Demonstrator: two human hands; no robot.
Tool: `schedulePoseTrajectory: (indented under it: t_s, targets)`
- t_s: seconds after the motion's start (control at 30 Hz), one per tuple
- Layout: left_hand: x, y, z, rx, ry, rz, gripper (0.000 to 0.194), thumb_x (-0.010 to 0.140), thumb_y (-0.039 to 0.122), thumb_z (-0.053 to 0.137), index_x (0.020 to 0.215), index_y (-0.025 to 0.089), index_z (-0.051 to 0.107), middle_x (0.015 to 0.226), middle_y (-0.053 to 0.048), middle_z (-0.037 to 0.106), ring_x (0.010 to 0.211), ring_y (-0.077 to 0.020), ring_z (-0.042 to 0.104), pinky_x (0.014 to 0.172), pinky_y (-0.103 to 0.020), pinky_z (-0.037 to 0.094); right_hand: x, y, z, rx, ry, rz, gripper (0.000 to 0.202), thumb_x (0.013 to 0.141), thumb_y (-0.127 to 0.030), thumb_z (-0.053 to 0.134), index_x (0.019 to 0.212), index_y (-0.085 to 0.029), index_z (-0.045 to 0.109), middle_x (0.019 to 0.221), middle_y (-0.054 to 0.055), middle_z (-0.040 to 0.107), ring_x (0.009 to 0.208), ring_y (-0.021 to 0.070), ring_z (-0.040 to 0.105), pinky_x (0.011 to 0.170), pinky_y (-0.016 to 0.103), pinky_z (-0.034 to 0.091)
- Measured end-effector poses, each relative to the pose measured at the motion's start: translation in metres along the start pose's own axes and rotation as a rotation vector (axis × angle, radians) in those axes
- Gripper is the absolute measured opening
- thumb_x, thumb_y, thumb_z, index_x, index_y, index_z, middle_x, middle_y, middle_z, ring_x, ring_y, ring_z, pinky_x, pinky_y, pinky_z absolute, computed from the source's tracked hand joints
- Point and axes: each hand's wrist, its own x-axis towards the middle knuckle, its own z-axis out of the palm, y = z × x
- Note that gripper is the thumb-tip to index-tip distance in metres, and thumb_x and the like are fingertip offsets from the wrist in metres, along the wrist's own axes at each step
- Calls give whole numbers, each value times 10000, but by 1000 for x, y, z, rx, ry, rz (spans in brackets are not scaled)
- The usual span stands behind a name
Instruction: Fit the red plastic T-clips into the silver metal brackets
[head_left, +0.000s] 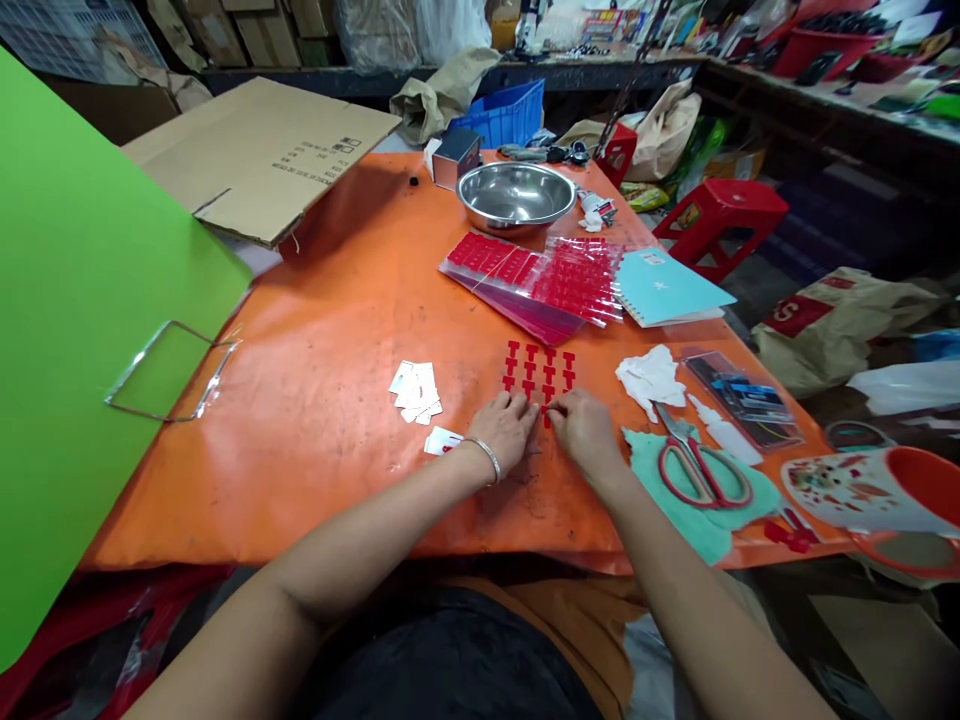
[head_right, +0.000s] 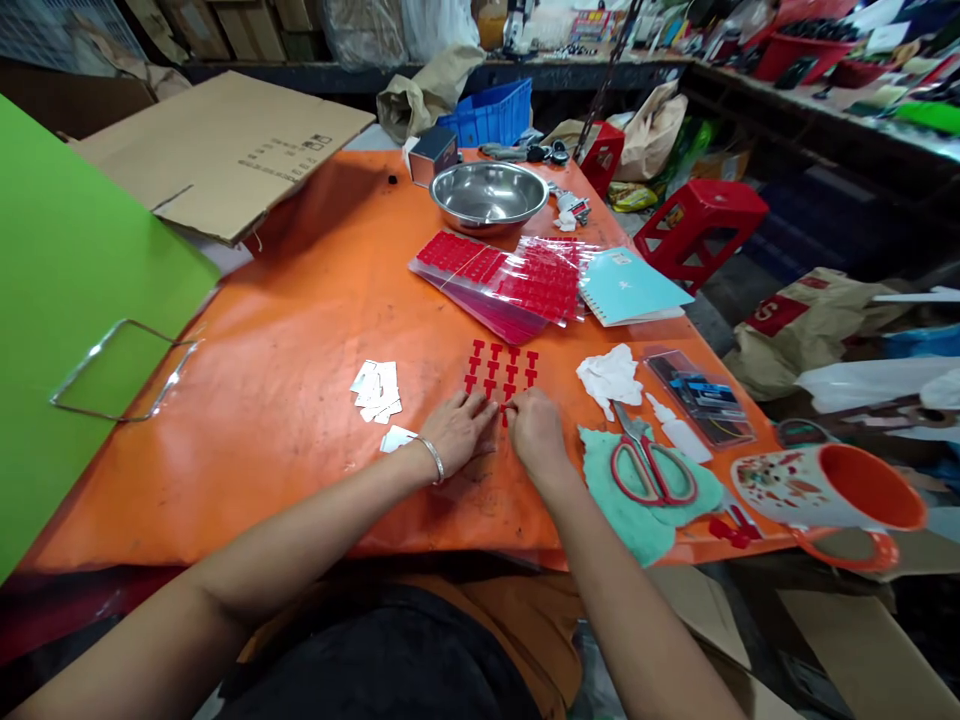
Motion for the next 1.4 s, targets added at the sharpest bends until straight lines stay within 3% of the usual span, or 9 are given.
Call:
schedulePoseTrajectory:
  t_s: [0.17, 0.43, 0.53, 0.63, 0.7, 0.83, 1.03, 1.23, 1.4]
  targets:
    - [-1, 0, -4, 54, -39, -12, 517, 876, 387, 434, 1299, 91, 416, 1193, -146, 504, 998, -265, 450, 828, -366, 401, 1, 0, -6, 138, 66, 39, 78, 663, -208, 524, 596, -199, 564, 653, 42, 576, 635, 184, 522, 629, 297, 409]
    - [3, -3, -12, -103, -79, -20, 598, 778, 445, 589, 1262, 122, 450, 1223, -148, 492, 1078, -271, 456, 903, -374, 395, -12, -10, -45, 659, 201, 379, 158, 627, -319, 605, 696, -183, 565, 621, -2, 573, 543, 135, 518, 536, 261, 428]
    - [-3, -29, -31, -310, -40, -118, 434, 798, 343, 586, 1177, 146, 512, 1156, -115, 544, 1049, -207, 503, 897, -295, 404, -22, -22, -54, 833, 147, 428, 262, 567, -329, 710, 713, -180, 553, 597, -20, 561, 515, 115, 509, 494, 234, 419]
    - [-17, -77, -54, -278, 11, -377, 202, 774, 225, 587, 962, 154, 612, 1028, -86, 588, 969, -192, 543, 852, -272, 412, -36, -32, -54, 935, 95, 455, 307, 546, -328, 758, 706, -179, 542, 565, -35, 543, 503, 102, 497, 473, 212, 406]
    - [-30, -109, -64, -211, -1, -553, 239, 708, 206, 637, 939, 148, 617, 1006, -105, 588, 937, -228, 558, 802, -300, 425, -44, -37, -50, 991, 72, 476, 327, 536, -332, 776, 701, -177, 541, 572, -32, 549, 511, 101, 500, 471, 206, 406]
    - [-47, -147, -65, -205, -17, -681, 339, 589, 271, 738, 866, 118, 616, 881, -121, 605, 809, -253, 585, 682, -309, 437, -53, -46, -38, 1054, 1, 493, 357, 530, -366, 794, 699, -176, 543, 591, -26, 557, 512, 100, 492, 456, 205, 406]
    - [-55, -150, -66, -309, 77, -694, 227, 611, 223, 712, 785, 147, 588, 761, -39, 631, 701, -161, 582, 612, -241, 429, -57, -55, -29, 1047, -42, 436, 338, 568, -383, 788, 696, -174, 555, 604, -25, 560, 528, 97, 494, 481, 208, 412]
    - [-97, -144, -78, -875, 471, -609, 280, 712, 268, 610, 953, 126, 591, 725, -29, 651, 585, -122, 578, 566, -250, 478, -61, -55, -28, 1054, -57, 465, 351, 551, -385, 801, 695, -175, 559, 615, -19, 570, 538, 104, 504, 481, 210, 418]
    - [-141, -142, -57, -642, 455, -502, 171, 727, 317, 599, 740, 157, 655, 823, -63, 637, 714, -150, 591, 668, -286, 492, -63, -60, -27, 1055, -78, 482, 354, 542, -394, 802, 685, -172, 566, 614, -18, 568, 546, 106, 506, 494, 213, 421]
